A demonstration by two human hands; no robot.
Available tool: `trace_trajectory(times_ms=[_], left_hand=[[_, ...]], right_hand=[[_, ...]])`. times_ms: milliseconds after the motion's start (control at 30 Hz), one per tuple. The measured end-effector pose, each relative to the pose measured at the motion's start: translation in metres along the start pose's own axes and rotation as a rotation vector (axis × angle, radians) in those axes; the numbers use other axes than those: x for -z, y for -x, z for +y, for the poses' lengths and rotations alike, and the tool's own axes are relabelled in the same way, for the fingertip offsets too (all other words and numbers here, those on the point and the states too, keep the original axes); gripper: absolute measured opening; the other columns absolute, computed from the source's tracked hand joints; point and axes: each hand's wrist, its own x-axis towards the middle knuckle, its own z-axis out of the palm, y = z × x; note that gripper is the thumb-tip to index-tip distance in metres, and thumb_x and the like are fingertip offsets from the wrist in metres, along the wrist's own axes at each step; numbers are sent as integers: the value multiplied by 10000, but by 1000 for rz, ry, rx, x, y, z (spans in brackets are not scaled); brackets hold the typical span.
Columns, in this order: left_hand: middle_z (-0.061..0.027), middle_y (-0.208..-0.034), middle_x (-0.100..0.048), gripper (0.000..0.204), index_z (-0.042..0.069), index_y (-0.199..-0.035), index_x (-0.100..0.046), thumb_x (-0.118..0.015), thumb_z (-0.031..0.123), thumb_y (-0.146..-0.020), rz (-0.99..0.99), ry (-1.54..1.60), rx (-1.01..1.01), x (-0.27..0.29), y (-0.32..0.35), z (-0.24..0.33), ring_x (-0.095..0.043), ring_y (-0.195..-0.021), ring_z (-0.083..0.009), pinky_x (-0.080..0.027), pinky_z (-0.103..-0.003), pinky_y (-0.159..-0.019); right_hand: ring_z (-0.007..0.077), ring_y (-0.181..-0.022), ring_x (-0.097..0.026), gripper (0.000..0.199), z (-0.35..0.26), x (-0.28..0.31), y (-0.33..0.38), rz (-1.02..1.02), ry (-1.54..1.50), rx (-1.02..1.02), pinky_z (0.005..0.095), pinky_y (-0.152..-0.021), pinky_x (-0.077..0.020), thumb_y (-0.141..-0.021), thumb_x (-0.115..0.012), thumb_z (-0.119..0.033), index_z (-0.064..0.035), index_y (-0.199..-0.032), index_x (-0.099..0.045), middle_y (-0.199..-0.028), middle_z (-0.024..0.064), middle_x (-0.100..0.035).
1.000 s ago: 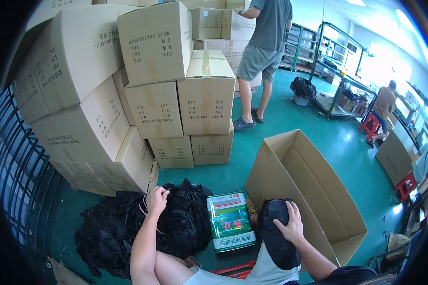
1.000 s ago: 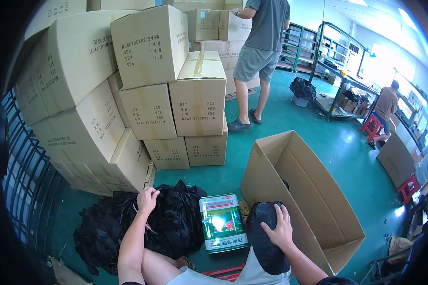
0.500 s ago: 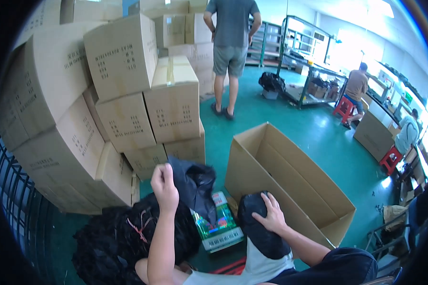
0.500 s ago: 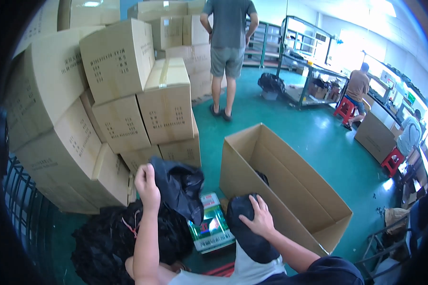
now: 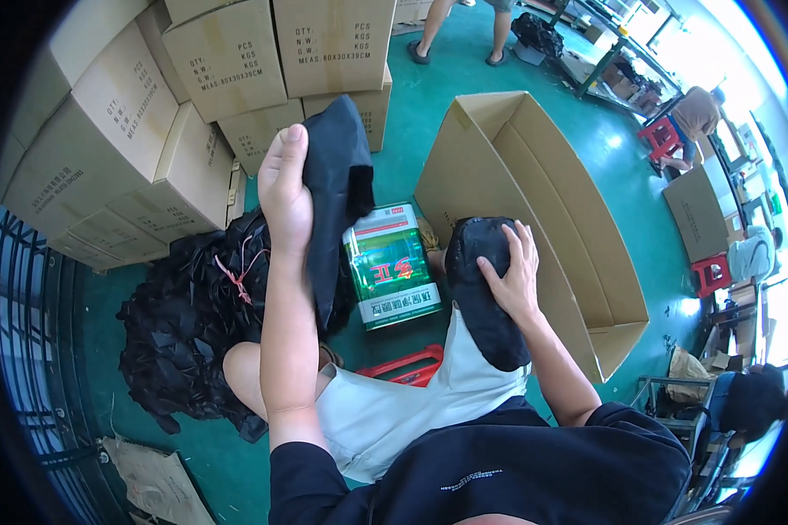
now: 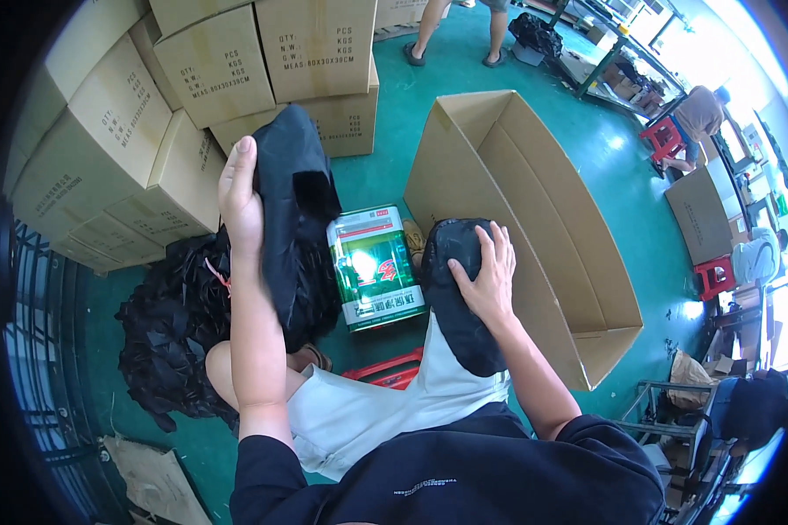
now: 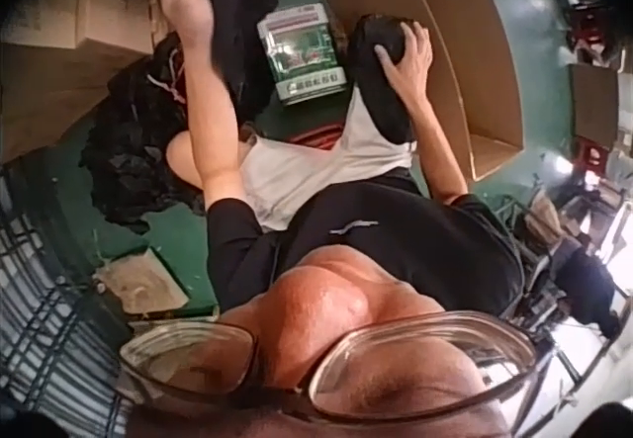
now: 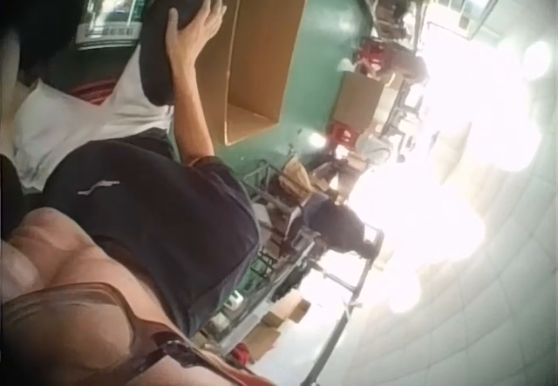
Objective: Checking, weighing, and packing black fabric covers into a large cardboard box.
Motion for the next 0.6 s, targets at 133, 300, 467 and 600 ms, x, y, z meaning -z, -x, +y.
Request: trace_trajectory(times_ms=[133, 300, 467, 600], left_hand=[[103, -719, -340, 278, 97, -760, -481, -554, 182, -1014, -204, -173, -139, -25, 26, 5, -295, -667, 8, -236, -194, -578], [-161, -1049, -719, 102, 43, -855, -647, -625, 135, -892, -864, -448, -240, -79, 89, 12, -641, -678, -194, -509, -301, -635], [-73, -857, -697, 206, 92, -910, -643, -635, 298, -909, -1484, -835, -210, -96, 140, -16, -680, -754, -259, -533, -365, -647], [-50, -788, -673, 263, 97, -857, -638, -682, 356, -875, -1377, -838, -255, -92, 130, -1, -676, -715, -239, -522, -347, -598]], right_hand=[[307, -1263, -509, 435, -23, 15, -4, -183, -936, -120, 407, -1057, -407, -949, -608, -306, -17, -1271, -563, -1338, 157, -542], [280, -1234, -547, 673, -72, 27, -8, -772, -2425, -110, 397, -1073, -415, -1028, -302, -542, -9, -1404, -466, -1337, 181, -562], [317, -1247, -549, 719, -66, 27, -20, -817, -2819, -451, 415, -1098, -407, -943, -506, -570, 26, -1346, -511, -1330, 217, -572], [370, -1218, -565, 607, -54, 42, -22, -572, -2355, -756, 454, -1107, -404, -740, -501, -76, 113, -1317, -488, -1322, 256, -566]])
